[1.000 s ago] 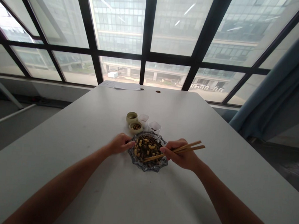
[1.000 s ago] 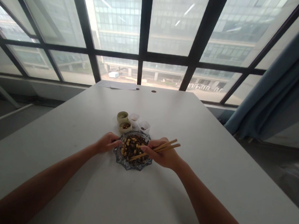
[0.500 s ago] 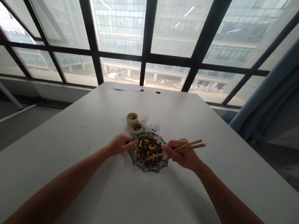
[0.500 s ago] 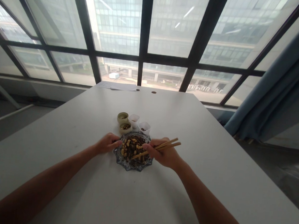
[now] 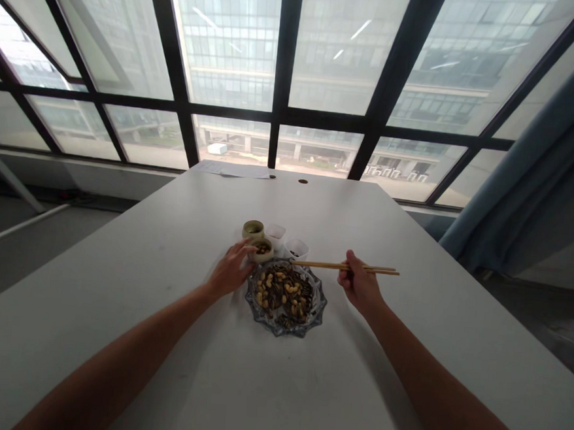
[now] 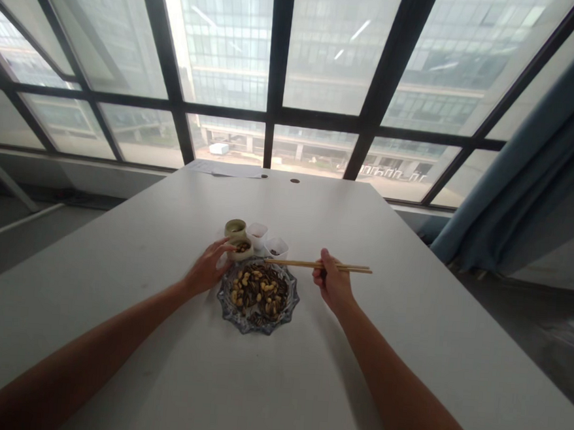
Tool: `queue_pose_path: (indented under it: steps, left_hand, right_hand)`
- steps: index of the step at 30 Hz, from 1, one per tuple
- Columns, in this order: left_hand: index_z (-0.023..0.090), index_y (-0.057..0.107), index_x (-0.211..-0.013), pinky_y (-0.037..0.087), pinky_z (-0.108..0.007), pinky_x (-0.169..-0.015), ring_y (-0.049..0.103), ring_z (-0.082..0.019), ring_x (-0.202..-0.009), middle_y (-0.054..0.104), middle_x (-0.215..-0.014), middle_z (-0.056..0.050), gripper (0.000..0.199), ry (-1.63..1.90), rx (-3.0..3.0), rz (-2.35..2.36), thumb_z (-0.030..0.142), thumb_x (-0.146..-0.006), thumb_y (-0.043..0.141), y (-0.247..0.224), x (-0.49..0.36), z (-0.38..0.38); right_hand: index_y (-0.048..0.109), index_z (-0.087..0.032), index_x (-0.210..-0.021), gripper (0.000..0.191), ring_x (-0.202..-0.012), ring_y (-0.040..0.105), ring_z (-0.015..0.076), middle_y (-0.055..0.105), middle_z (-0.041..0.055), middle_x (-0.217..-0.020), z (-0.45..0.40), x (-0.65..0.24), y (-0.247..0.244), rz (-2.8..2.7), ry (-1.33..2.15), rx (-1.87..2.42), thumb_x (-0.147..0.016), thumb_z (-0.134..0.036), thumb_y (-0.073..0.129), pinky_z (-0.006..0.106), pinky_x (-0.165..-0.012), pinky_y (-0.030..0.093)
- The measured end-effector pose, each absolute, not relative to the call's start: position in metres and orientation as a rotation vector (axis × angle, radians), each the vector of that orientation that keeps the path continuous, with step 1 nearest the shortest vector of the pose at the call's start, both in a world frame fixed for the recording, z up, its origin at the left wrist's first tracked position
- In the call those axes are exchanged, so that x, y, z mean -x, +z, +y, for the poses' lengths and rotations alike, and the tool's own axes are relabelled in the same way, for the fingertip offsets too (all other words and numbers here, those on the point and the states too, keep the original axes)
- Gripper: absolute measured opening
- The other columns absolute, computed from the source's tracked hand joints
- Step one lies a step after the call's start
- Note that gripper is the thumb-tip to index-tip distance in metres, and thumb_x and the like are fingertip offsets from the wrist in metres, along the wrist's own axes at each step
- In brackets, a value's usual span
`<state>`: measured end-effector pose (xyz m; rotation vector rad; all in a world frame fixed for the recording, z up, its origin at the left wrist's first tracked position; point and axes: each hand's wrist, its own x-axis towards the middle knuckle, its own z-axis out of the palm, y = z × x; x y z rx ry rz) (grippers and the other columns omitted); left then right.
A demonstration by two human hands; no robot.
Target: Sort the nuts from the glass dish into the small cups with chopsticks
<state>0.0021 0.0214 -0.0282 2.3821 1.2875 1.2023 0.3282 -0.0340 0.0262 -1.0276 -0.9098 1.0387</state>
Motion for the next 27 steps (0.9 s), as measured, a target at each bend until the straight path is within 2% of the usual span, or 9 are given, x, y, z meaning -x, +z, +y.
queue_pose_path:
  steps: [3, 10, 15, 20, 23, 25, 27]
  left_hand:
    - [0.021, 0.060, -0.110, 0.045, -0.052, -0.114, 0.052, -0.030, -0.137, 0.053, -0.149, -0.015, 0.026, 1.157, -2.333, 1.255, 0.018, -0.084, 0.061, -0.031, -0.003, 0.023]
    - [0.019, 0.057, -0.099, 0.042, -0.052, -0.116, 0.051, -0.030, -0.139, 0.051, -0.151, -0.017, 0.017, 1.170, -2.293, 1.244, 0.018, -0.083, 0.061, -0.027, -0.002, 0.021]
    - [0.019, 0.059, -0.101, 0.044, -0.053, -0.114, 0.053, -0.030, -0.137, 0.053, -0.149, -0.017, 0.019, 1.190, -2.310, 1.258, 0.017, -0.082, 0.062, -0.026, -0.003, 0.020]
    - [0.020, 0.061, -0.108, 0.050, -0.051, -0.106, 0.056, -0.028, -0.132, 0.056, -0.146, -0.016, 0.020, 1.203, -2.293, 1.263, 0.025, -0.088, 0.061, -0.023, -0.003, 0.021]
    - [0.021, 0.063, -0.107, 0.051, -0.048, -0.104, 0.058, -0.027, -0.128, 0.061, -0.136, -0.013, 0.017, 1.320, -2.319, 1.280, 0.029, -0.092, 0.057, -0.006, -0.007, 0.019]
    - [0.021, 0.067, -0.104, 0.051, -0.045, -0.101, 0.061, -0.025, -0.118, 0.067, -0.120, -0.012, 0.017, 1.349, -2.387, 1.303, 0.029, -0.093, 0.056, 0.012, -0.017, 0.016]
    - [0.021, 0.070, -0.100, 0.051, -0.044, -0.098, 0.064, -0.025, -0.107, 0.071, -0.104, -0.009, 0.017, 1.219, -2.497, 1.352, 0.029, -0.092, 0.058, 0.033, -0.034, 0.014]
  right_hand:
    - [0.055, -0.021, -0.062, 0.056, -0.032, 0.039, 0.0061, 0.051, -0.0045, -0.043, -0.032, -0.331, 0.024, -0.882, 1.082, 1.018, -0.060, -0.069, 0.085, 0.020, -0.028, 0.032]
    - [0.058, -0.019, -0.061, 0.056, -0.034, 0.040, 0.0051, 0.053, -0.0035, -0.043, -0.032, -0.330, 0.025, -0.753, 1.116, 1.006, -0.053, -0.064, 0.091, 0.018, -0.028, 0.033]
    - [0.060, -0.018, -0.060, 0.057, -0.035, 0.042, 0.0048, 0.055, -0.0029, -0.043, -0.033, -0.328, 0.024, -0.688, 1.063, 0.992, -0.051, -0.064, 0.092, 0.016, -0.029, 0.034]
    - [0.058, -0.018, -0.061, 0.057, -0.036, 0.045, 0.0058, 0.056, -0.0031, -0.043, -0.030, -0.330, 0.023, -0.682, 1.016, 0.972, -0.052, -0.064, 0.091, 0.015, -0.028, 0.035]
    - [0.057, -0.018, -0.061, 0.059, -0.036, 0.047, 0.0060, 0.056, -0.0038, -0.044, -0.027, -0.335, 0.023, -0.659, 1.000, 0.951, -0.050, -0.065, 0.092, 0.014, -0.029, 0.036]
    - [0.057, -0.019, -0.061, 0.058, -0.037, 0.048, 0.0060, 0.056, -0.0043, -0.044, -0.025, -0.339, 0.023, -0.623, 0.970, 0.936, -0.051, -0.064, 0.092, 0.014, -0.029, 0.037]
    - [0.056, -0.019, -0.061, 0.056, -0.036, 0.049, 0.0061, 0.056, -0.0045, -0.045, -0.023, -0.343, 0.022, -0.591, 0.928, 0.935, -0.053, -0.063, 0.091, 0.015, -0.029, 0.037]
